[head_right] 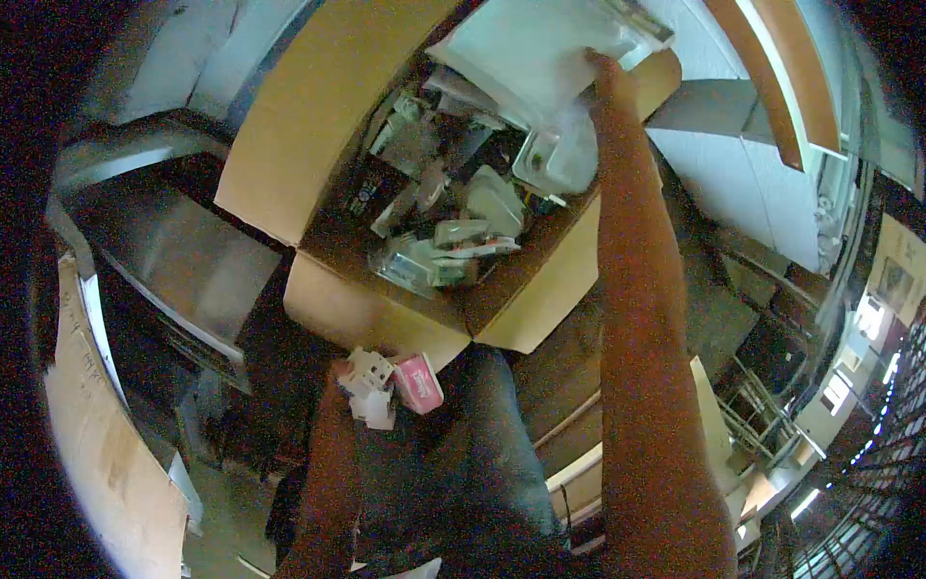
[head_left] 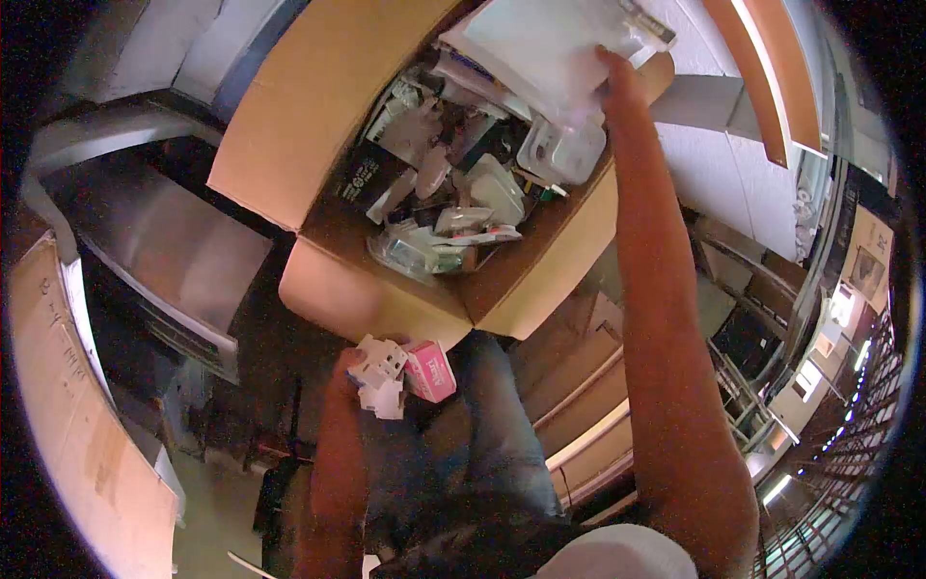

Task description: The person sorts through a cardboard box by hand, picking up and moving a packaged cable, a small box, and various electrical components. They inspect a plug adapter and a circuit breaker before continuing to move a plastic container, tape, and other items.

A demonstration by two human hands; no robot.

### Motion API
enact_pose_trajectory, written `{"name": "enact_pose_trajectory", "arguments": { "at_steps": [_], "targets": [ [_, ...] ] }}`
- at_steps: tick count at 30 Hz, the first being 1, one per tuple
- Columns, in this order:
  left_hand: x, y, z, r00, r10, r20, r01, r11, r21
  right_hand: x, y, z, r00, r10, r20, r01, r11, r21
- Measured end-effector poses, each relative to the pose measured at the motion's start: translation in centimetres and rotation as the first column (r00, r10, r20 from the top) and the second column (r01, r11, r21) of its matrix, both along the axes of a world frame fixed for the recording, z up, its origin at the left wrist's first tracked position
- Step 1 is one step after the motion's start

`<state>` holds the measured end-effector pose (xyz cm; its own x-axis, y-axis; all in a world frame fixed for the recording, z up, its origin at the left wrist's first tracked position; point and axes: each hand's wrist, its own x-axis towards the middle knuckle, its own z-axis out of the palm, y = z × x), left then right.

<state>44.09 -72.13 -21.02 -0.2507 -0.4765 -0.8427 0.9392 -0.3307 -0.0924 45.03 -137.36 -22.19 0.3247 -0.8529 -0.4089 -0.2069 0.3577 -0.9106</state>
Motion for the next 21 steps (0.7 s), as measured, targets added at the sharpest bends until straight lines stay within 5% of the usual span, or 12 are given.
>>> {"name": "enact_pose_trajectory", "arguments": {
  "at_steps": [5, 6, 7, 9, 11, 13, 15, 16, 17, 19, 21],
  "targets": [
    [-0.4, 0.5, 0.1, 1.000, 0.007, -0.021, -0.006, 1.000, 0.008, 5.1, 8.2, 8.0, 0.977, 0.022, -0.212, -0.042, 0.995, -0.093],
    [-0.5, 0.5, 0.0, 1.000, 0.017, -0.026, -0.016, 1.000, 0.013, 4.5, 2.2, 0.4, 0.994, 0.104, -0.018, -0.101, 0.987, 0.128],
    [-0.6, 0.5, -0.2, 0.999, 0.029, -0.022, -0.028, 0.999, 0.022, 4.4, 1.7, -0.5, 0.993, 0.115, -0.014, -0.112, 0.986, 0.121],
    [-0.9, 0.9, -0.3, 0.998, 0.060, -0.023, -0.059, 0.997, 0.046, 4.3, 0.6, -0.8, 0.955, 0.265, -0.131, -0.280, 0.954, -0.108],
    [-1.2, 1.4, -0.2, 0.995, 0.094, -0.026, -0.092, 0.993, 0.080, 3.7, 0.1, -0.7, 0.948, 0.293, -0.129, -0.300, 0.953, -0.043],
    [-1.3, 2.1, -0.4, 0.991, 0.131, -0.018, -0.128, 0.986, 0.105, 3.7, 0.1, 0.1, 0.900, 0.294, -0.322, -0.343, 0.933, -0.108],
    [-1.2, 2.4, -0.4, 0.987, 0.161, -0.008, -0.159, 0.981, 0.113, 4.6, 2.9, 4.8, 0.556, -0.023, -0.831, -0.559, 0.729, -0.394],
    [-1.1, 2.3, -0.5, 0.983, 0.183, -0.012, -0.181, 0.978, 0.108, 5.3, 5.1, 7.6, 0.449, -0.274, -0.850, -0.600, 0.613, -0.515],
    [-0.8, 1.9, -0.9, 0.980, 0.199, -0.008, -0.198, 0.976, 0.089, 6.1, 6.9, 10.0, 0.483, -0.409, -0.775, -0.567, 0.528, -0.632],
    [-0.4, 1.6, -0.4, 0.972, 0.233, -0.022, -0.231, 0.970, 0.081, 5.1, 9.0, 8.5, 0.907, -0.160, -0.390, -0.204, 0.644, -0.738],
    [-0.1, 1.2, -0.4, 0.962, 0.270, -0.035, -0.268, 0.961, 0.072, 5.1, 13.0, 7.0, 0.871, -0.223, -0.437, -0.285, 0.496, -0.820]
  ]
}}
